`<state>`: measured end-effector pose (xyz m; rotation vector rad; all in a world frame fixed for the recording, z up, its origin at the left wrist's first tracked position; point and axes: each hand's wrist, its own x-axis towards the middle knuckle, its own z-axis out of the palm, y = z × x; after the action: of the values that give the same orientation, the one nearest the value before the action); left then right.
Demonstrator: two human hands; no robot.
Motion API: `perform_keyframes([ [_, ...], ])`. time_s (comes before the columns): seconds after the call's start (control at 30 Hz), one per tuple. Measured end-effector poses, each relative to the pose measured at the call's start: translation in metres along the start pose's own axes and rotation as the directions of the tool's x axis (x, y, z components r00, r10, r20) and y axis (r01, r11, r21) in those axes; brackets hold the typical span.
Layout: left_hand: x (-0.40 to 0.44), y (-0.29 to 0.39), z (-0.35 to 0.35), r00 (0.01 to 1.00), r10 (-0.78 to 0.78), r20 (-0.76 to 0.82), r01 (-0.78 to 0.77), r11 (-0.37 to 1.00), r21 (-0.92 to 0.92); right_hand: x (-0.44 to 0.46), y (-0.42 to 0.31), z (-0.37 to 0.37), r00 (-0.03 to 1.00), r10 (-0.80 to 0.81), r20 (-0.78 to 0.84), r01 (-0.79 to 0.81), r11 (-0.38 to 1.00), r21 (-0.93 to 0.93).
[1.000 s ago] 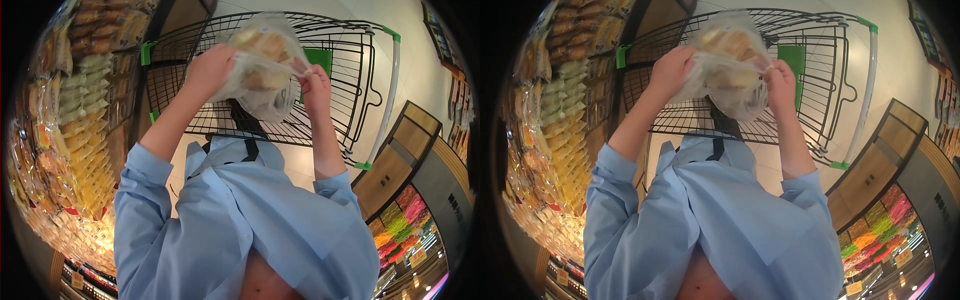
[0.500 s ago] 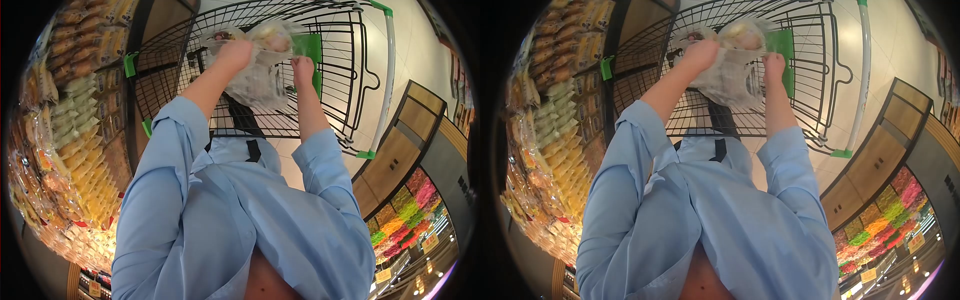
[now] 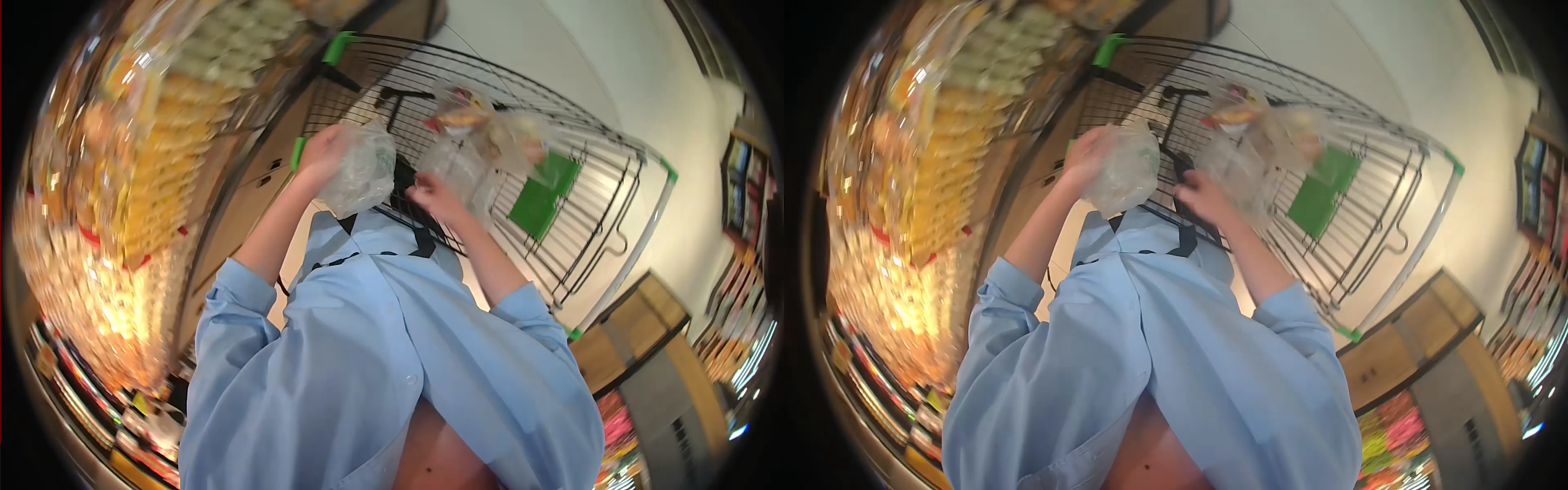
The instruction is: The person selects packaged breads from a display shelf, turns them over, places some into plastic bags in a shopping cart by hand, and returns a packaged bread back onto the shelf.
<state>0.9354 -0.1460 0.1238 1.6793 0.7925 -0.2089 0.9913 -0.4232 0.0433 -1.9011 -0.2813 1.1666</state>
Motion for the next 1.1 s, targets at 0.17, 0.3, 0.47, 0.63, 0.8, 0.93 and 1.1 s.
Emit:
perform_keyframes([
  [0.17,-0.066,-0.057,-0.076,0.950,-0.013,-0.311,-0.079,0.956,-0.282,0.024,-0.076,0.095,0.951,0.093,0.295,0.152,0.690,-0.707],
  [0.3,-0.119,-0.098,-0.122,0.875,0.055,-0.482,-0.175,0.962,-0.207,0.052,-0.064,0.120,0.954,0.131,0.268,0.138,0.604,-0.785],
  [0.47,-0.184,-0.125,-0.180,0.878,-0.088,-0.470,-0.199,0.826,-0.527,0.060,-0.057,0.123,0.978,0.057,0.199,0.132,0.567,-0.813],
  [0.63,-0.206,-0.149,-0.233,0.861,-0.016,-0.508,-0.285,0.813,-0.509,0.078,-0.048,0.113,0.979,-0.044,0.200,0.190,0.566,-0.803],
  [0.8,-0.205,-0.156,-0.254,0.891,0.040,-0.452,-0.277,0.837,-0.472,0.119,-0.007,0.088,0.999,0.001,0.053,0.039,0.651,-0.758],
  [0.93,-0.209,-0.149,-0.267,0.870,0.142,-0.471,-0.341,0.865,-0.369,0.102,-0.057,0.097,0.998,0.058,-0.012,-0.043,0.555,-0.831],
  [1.1,-0.245,-0.072,-0.294,0.815,0.067,-0.576,-0.324,0.876,-0.357,0.084,-0.146,0.140,0.881,-0.474,0.002,0.299,0.553,-0.777],
])
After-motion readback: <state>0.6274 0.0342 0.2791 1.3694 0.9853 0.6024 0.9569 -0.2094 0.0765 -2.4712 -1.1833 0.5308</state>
